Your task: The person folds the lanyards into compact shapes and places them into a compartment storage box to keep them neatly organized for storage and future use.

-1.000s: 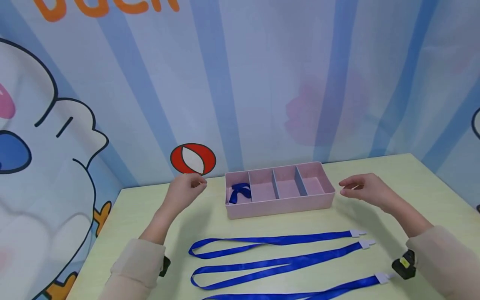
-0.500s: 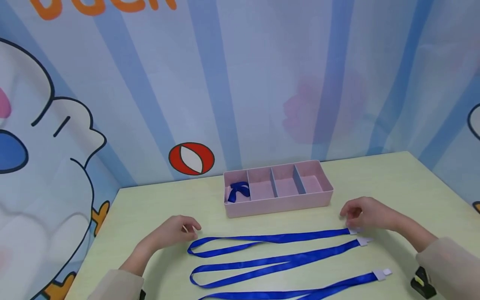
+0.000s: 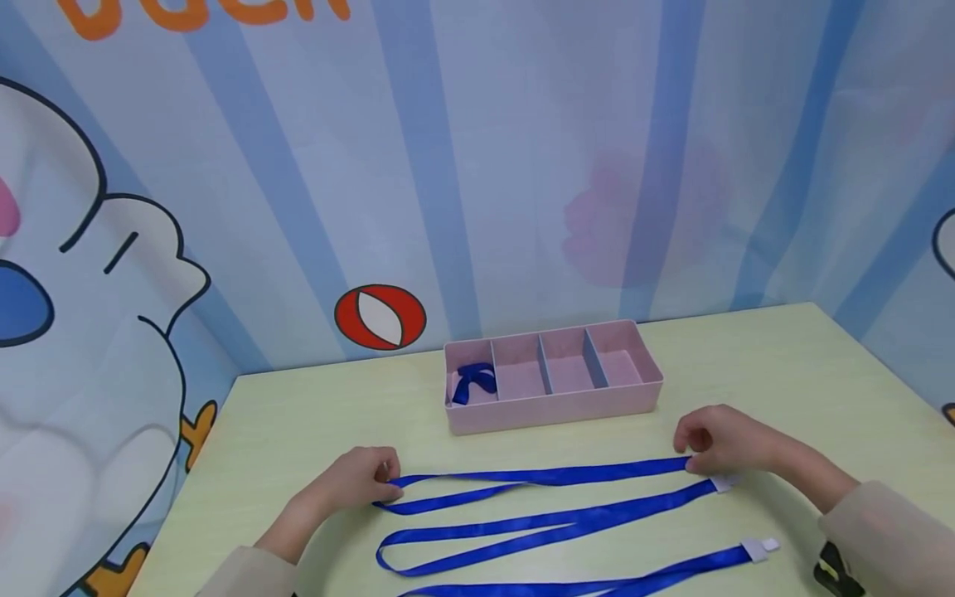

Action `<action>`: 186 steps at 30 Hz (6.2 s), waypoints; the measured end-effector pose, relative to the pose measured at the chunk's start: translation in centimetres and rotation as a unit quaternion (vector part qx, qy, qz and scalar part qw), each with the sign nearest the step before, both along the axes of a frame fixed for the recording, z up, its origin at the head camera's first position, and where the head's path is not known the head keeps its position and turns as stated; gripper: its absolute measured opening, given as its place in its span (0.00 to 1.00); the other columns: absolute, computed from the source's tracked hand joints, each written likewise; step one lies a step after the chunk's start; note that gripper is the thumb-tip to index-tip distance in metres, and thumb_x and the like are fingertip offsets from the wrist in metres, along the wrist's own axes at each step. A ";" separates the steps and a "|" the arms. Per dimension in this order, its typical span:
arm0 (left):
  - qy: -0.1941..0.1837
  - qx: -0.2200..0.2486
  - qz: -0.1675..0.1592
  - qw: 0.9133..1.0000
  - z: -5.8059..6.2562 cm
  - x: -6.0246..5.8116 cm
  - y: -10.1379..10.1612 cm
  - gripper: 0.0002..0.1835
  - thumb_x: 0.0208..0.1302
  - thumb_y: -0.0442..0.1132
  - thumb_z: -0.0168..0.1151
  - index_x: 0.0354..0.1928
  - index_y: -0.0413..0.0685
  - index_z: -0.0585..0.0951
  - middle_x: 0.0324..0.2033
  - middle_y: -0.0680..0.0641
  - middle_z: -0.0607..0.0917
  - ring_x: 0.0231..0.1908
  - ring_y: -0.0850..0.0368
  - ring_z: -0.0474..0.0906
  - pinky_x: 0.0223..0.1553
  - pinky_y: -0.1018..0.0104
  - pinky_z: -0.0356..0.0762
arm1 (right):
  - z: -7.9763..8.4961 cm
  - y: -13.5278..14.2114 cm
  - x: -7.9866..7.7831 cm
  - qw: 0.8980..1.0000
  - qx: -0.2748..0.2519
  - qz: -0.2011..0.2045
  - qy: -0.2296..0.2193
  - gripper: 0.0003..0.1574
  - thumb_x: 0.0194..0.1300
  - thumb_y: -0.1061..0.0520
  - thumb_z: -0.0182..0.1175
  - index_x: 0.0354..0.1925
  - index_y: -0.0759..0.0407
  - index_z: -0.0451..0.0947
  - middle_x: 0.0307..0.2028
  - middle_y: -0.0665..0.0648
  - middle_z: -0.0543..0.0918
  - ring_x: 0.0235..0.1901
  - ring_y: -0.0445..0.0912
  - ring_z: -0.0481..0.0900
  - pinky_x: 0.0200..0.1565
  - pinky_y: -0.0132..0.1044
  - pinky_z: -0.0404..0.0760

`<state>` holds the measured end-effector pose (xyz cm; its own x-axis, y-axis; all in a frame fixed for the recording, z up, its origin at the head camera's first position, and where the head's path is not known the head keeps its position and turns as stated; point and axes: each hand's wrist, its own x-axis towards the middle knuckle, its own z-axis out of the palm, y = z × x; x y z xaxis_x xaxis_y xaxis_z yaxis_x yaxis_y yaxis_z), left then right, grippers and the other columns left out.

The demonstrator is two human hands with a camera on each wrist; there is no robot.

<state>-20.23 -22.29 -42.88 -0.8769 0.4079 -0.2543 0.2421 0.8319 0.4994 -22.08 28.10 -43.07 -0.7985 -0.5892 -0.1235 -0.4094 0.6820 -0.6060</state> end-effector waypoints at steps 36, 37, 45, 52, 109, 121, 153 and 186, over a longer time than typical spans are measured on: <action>-0.060 0.194 0.102 0.974 1.1 0.1 -2.4 0.06 0.57 0.37 0.66 0.31 0.41 0.80 0.26 0.47 0.83 0.28 0.54 0.77 0.34 0.65 0.77 | 1.4 2.5 -0.3 0.991 -0.079 -0.060 -0.091 0.08 0.60 0.59 0.62 0.37 0.62 0.81 0.30 0.52 0.81 0.27 0.41 0.73 0.31 0.32 0.75; -0.067 0.209 0.111 0.969 1.1 0.0 -2.4 0.07 0.57 0.38 0.66 0.32 0.41 0.80 0.26 0.46 0.84 0.29 0.53 0.77 0.35 0.65 0.78 | 1.5 2.6 -0.3 0.989 -0.084 -0.068 -0.100 0.09 0.60 0.59 0.62 0.38 0.63 0.81 0.31 0.54 0.82 0.28 0.41 0.73 0.31 0.32 0.76; -0.091 0.296 0.169 0.936 1.2 -0.2 -3.0 0.12 0.59 0.39 0.64 0.39 0.36 0.78 0.31 0.42 0.84 0.34 0.51 0.81 0.42 0.60 0.80 | 2.4 3.1 -0.3 0.980 -0.121 -0.081 -0.134 0.14 0.66 0.60 0.55 0.43 0.71 0.78 0.33 0.59 0.81 0.28 0.43 0.75 0.32 0.36 0.77; -0.092 0.339 0.257 0.900 1.2 -0.1 -2.9 0.08 0.60 0.34 0.63 0.39 0.37 0.80 0.31 0.47 0.85 0.33 0.56 0.82 0.40 0.64 0.81 | 2.6 3.3 -0.2 0.959 -0.205 -0.088 -0.176 0.16 0.67 0.60 0.54 0.45 0.74 0.76 0.35 0.63 0.83 0.32 0.49 0.81 0.39 0.41 0.82; -0.097 0.420 0.270 0.861 5.9 1.1 -1.2 0.08 0.59 0.36 0.64 0.41 0.44 0.81 0.30 0.53 0.84 0.34 0.59 0.82 0.44 0.67 0.79 | 7.2 4.0 -0.9 0.849 -0.391 -0.047 -0.353 0.21 0.72 0.67 0.43 0.43 0.58 0.83 0.36 0.56 0.85 0.36 0.43 0.84 0.43 0.34 0.80; -0.082 0.402 0.275 0.870 8.3 1.7 1.4 0.14 0.59 0.37 0.65 0.46 0.39 0.79 0.31 0.50 0.84 0.35 0.56 0.82 0.42 0.67 0.80 | 9.4 1.5 -0.1 0.839 -0.406 -0.060 -0.357 0.19 0.71 0.67 0.45 0.42 0.58 0.83 0.35 0.57 0.85 0.34 0.45 0.84 0.42 0.34 0.81; -0.082 0.436 0.201 0.873 9.9 1.6 9.7 0.11 0.58 0.33 0.65 0.43 0.36 0.80 0.33 0.47 0.85 0.36 0.55 0.82 0.43 0.60 0.80 | 11.4 -5.0 1.3 0.862 -0.374 -0.046 -0.341 0.13 0.68 0.64 0.51 0.39 0.56 0.84 0.33 0.55 0.84 0.33 0.44 0.83 0.42 0.33 0.81; -0.090 0.485 0.122 0.861 9.6 1.8 17.7 0.11 0.58 0.32 0.64 0.43 0.36 0.82 0.35 0.43 0.84 0.36 0.53 0.83 0.43 0.58 0.80 | 11.3 -10.1 1.7 0.895 -0.333 -0.084 -0.285 0.11 0.64 0.58 0.60 0.42 0.62 0.82 0.34 0.57 0.84 0.34 0.47 0.83 0.42 0.36 0.81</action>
<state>-18.41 -4.62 -33.25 -0.9486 0.3141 -0.0383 -0.0348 0.0167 0.9993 -20.40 17.98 -31.79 -0.8017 -0.5617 -0.2043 0.1698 0.1137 -0.9789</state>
